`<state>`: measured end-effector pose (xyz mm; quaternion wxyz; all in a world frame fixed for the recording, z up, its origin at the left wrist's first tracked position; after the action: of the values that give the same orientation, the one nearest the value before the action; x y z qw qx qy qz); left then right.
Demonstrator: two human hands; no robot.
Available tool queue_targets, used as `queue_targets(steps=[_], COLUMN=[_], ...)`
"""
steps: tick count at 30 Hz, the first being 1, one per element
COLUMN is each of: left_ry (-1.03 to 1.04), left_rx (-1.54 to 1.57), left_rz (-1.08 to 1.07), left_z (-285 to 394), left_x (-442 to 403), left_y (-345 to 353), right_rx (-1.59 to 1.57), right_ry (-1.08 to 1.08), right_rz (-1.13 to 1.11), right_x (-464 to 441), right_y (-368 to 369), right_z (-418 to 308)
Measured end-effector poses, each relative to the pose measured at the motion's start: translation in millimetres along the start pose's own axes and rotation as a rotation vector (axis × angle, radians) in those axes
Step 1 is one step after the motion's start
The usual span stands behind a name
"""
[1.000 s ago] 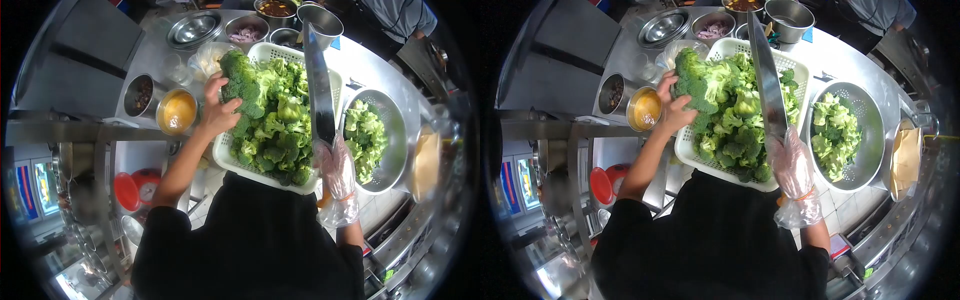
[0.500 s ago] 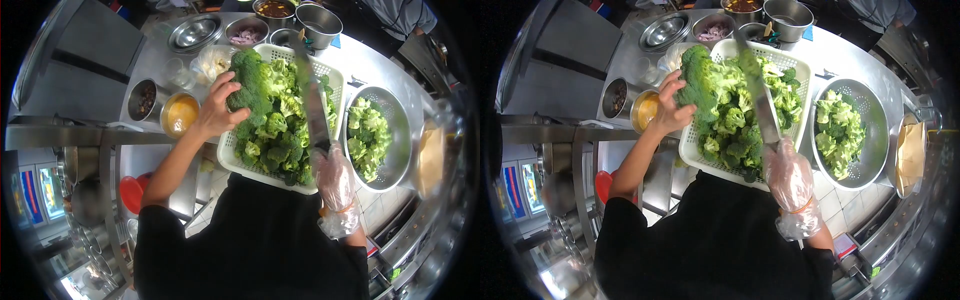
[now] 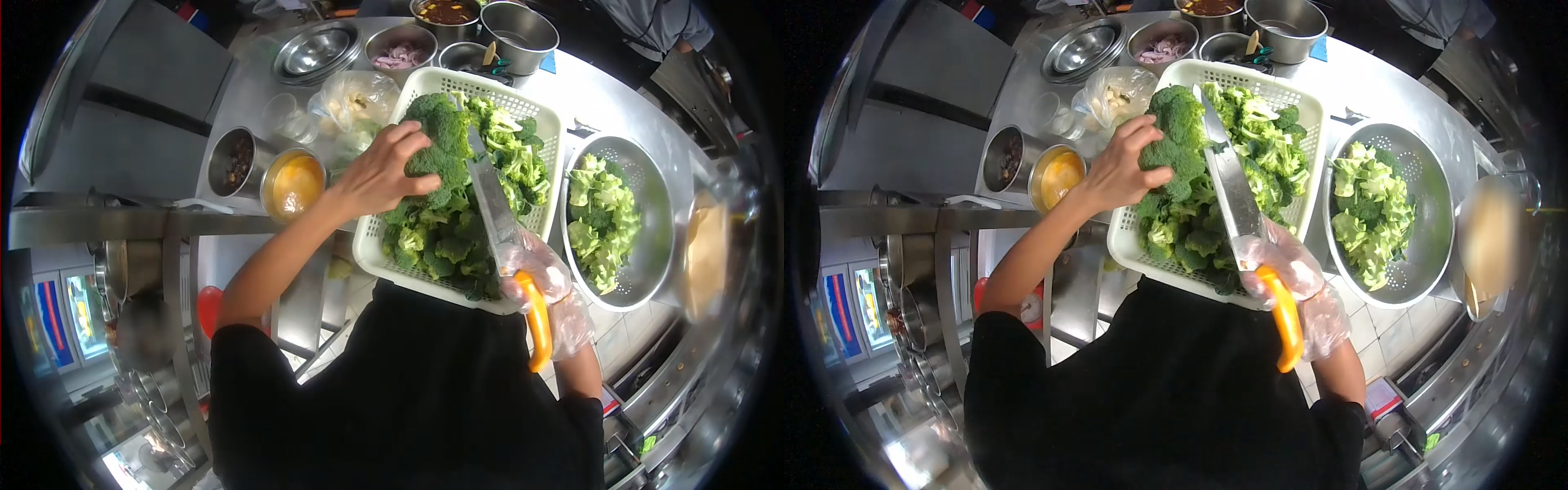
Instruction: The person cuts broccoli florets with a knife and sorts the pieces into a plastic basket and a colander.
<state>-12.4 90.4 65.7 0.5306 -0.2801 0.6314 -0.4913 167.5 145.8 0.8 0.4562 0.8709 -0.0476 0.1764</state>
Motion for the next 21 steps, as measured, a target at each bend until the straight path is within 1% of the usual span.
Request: queue_targets(steps=[1, 3, 5, 7, 9, 11, 12, 13, 14, 15, 16, 17, 19, 20, 21], left_ry=[0.038, 0.03, 0.032, 0.002, -0.007, -0.017, 0.02, 0.058, 0.059, 0.104, 0.151, 0.156, 0.088, 0.088, 0.01], left_rx=[-0.05, -0.044, -0.03, 0.042, 0.04, 0.042, 0.004, -0.036, -0.033, -0.095, -0.158, -0.157, -0.058, -0.06, 0.051], left_rz=[0.0, 0.007, 0.006, 0.027, 0.015, 0.0, -0.052, -0.103, -0.104, -0.148, -0.191, -0.19, -0.252, -0.255, -0.192], left_z=[4, 2, 3, -1, 0, 1, 7, 14, 16, 23, 29, 30, 23, 22, 11], left_x=[0, -2, -1, -1, 2, 1, -4, -9, -13, -18, -20, -19, -11, -4, 2], left_y=[2, 4, 3, -2, -5, -11, -15, -19, -26, -28, -26, -26, -19, -19, -25], right_rx=[0.0, 0.286, 0.386, 0.343, 0.329, 0.572, 0.764, 0.762, 0.878, 0.992, 0.919, 0.917, 0.841, 0.774, 0.769], right_ry=[0.003, -0.061, -0.036, -0.136, -0.185, -0.273, -0.286, -0.284, -0.204, -0.124, -0.033, -0.035, -0.075, -0.068, -0.073], right_rz=[-0.001, 0.228, 0.307, 0.323, 0.312, 0.569, 0.569, 0.57, 0.51, 0.448, 0.428, 0.432, 0.576, 0.622, 0.623], right_x=[-2, -4, -1, 4, 11, 37, 41, 43, 38, 34, 32, 31, 36, 40, 41], right_y=[4, 0, -5, 1, -2, -1, 6, 12, 25, 35, 30, 26, 3, -4, -12], right_z=[2, -7, -5, -19, -22, -48, -58, -62, -62, -60, -54, -52, -52, -52, -50])
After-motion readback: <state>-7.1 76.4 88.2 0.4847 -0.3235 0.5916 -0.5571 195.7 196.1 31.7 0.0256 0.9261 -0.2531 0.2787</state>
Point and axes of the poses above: each hand's wrist, its own x-axis away from the middle knuckle, its own y-axis out of the palm, z = x × y, the point moved 10 cm from there along -x, towards the middle knuckle, and after that the axes turned 9 degrees about -z, right-handed, at the moved point
